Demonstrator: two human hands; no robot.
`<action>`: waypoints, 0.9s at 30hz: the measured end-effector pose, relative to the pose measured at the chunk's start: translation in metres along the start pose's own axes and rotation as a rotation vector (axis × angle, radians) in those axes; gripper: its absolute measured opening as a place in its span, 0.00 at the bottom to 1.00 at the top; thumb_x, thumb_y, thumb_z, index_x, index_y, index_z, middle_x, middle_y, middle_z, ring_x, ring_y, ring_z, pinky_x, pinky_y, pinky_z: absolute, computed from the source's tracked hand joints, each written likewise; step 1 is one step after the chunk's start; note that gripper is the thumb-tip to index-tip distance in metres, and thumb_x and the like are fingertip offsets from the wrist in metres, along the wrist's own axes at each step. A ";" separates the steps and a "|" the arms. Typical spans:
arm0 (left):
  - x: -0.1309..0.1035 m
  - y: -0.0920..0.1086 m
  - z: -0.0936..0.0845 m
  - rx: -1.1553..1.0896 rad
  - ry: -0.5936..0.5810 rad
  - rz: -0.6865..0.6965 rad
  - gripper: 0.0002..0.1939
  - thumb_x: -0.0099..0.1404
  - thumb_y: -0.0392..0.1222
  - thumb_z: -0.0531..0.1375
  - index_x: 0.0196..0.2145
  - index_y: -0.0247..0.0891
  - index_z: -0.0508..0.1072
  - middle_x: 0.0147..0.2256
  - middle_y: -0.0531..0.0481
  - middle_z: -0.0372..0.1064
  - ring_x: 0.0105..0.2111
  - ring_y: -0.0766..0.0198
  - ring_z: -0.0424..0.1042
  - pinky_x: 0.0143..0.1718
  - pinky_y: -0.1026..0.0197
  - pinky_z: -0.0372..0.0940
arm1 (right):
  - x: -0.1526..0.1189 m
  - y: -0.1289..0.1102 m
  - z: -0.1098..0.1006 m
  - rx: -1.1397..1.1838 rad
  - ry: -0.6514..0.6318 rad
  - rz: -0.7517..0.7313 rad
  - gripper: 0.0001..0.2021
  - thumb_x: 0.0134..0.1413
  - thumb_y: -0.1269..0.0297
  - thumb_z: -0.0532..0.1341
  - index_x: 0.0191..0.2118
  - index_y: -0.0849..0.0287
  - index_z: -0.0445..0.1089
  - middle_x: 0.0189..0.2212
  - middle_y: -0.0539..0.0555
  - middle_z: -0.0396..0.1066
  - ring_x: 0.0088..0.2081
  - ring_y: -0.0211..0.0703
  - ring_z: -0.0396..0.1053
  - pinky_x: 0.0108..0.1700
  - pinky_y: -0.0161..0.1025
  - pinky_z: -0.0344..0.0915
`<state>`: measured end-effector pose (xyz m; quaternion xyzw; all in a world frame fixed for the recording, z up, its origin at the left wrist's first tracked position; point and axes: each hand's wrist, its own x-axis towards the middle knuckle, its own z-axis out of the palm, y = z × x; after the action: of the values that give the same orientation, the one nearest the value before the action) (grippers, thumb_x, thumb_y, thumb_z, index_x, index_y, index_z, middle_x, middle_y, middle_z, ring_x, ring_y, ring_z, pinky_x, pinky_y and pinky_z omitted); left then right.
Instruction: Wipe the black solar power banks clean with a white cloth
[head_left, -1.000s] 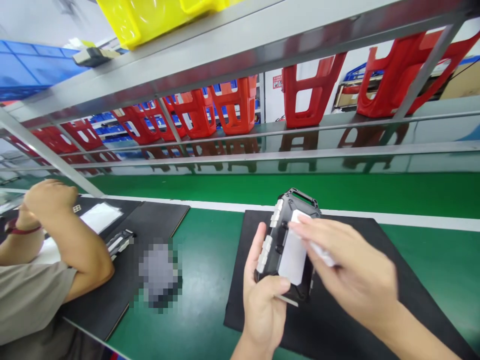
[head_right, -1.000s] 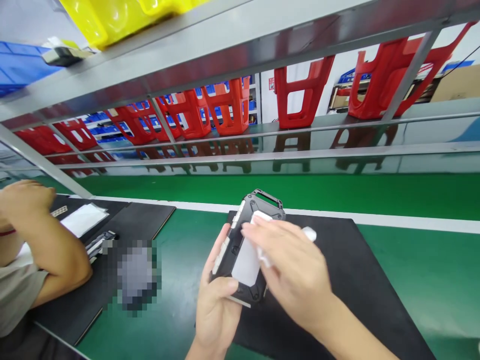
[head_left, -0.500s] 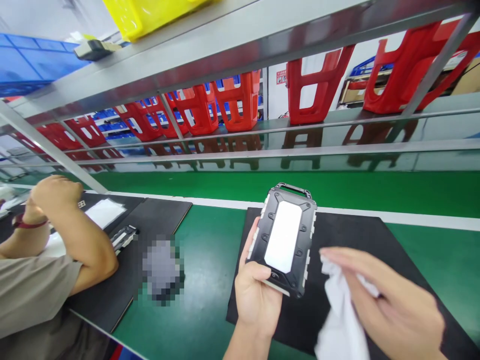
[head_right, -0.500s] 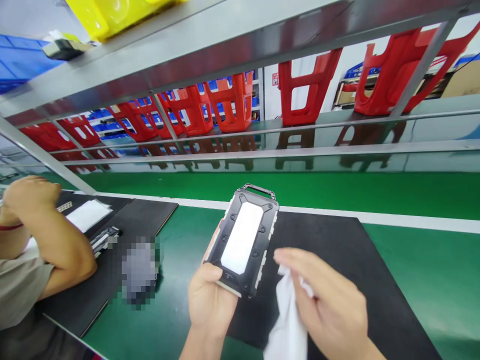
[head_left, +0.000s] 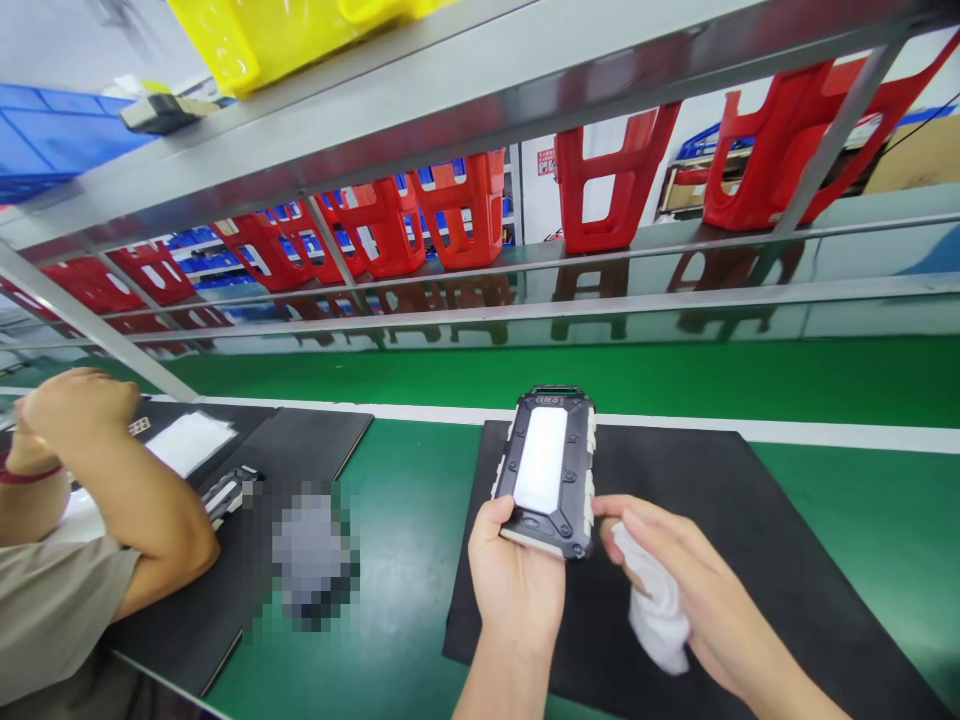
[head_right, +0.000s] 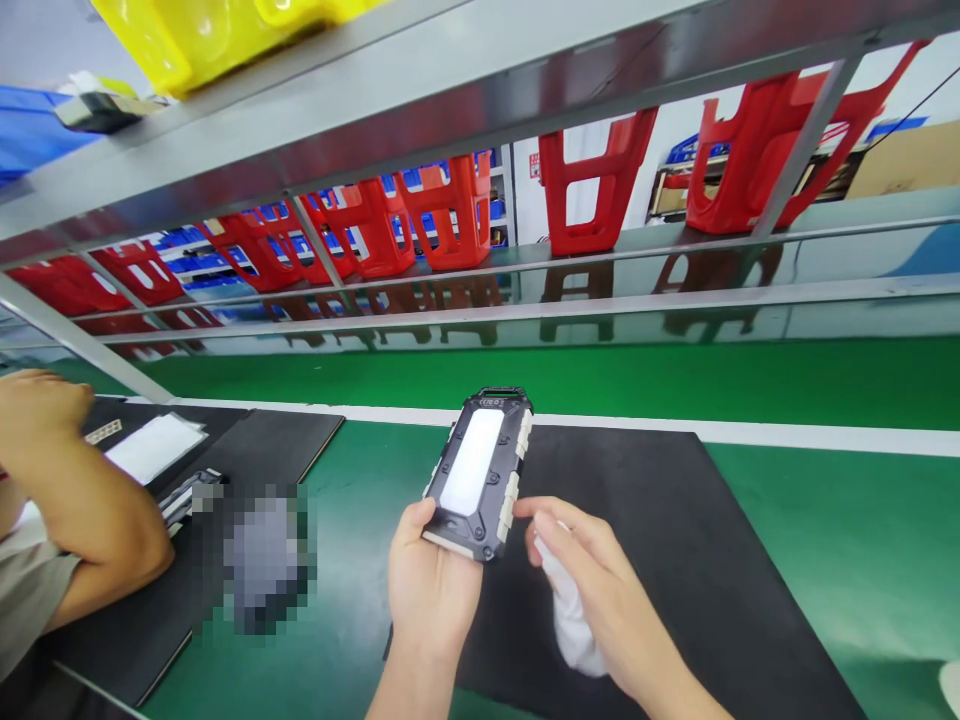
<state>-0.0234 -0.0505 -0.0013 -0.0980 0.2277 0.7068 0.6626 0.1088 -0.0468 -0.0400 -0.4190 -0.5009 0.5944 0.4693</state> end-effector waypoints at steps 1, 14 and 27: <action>0.001 -0.004 0.001 0.044 -0.003 0.021 0.29 0.60 0.33 0.48 0.60 0.34 0.55 0.42 0.39 0.74 0.33 0.54 0.75 0.37 0.52 0.70 | 0.000 -0.002 0.005 0.061 -0.029 0.042 0.18 0.56 0.49 0.59 0.42 0.58 0.73 0.24 0.51 0.66 0.23 0.37 0.61 0.20 0.30 0.55; 0.028 -0.024 -0.015 0.420 -0.202 0.194 0.24 0.66 0.51 0.51 0.58 0.43 0.60 0.57 0.47 0.61 0.56 0.58 0.61 0.53 0.60 0.61 | 0.024 -0.013 0.009 0.200 0.016 0.168 0.24 0.43 0.46 0.68 0.39 0.63 0.72 0.19 0.45 0.55 0.19 0.30 0.45 0.17 0.26 0.45; 0.026 -0.028 -0.013 0.319 -0.160 0.215 0.24 0.65 0.47 0.54 0.58 0.48 0.59 0.57 0.46 0.61 0.50 0.54 0.68 0.41 0.59 0.71 | 0.039 -0.024 -0.017 0.194 0.191 -0.224 0.10 0.51 0.55 0.63 0.36 0.53 0.69 0.23 0.47 0.59 0.23 0.35 0.55 0.22 0.27 0.56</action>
<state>-0.0008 -0.0328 -0.0297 0.0897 0.2924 0.7339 0.6065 0.1202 -0.0036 -0.0194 -0.3678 -0.4381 0.5414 0.6162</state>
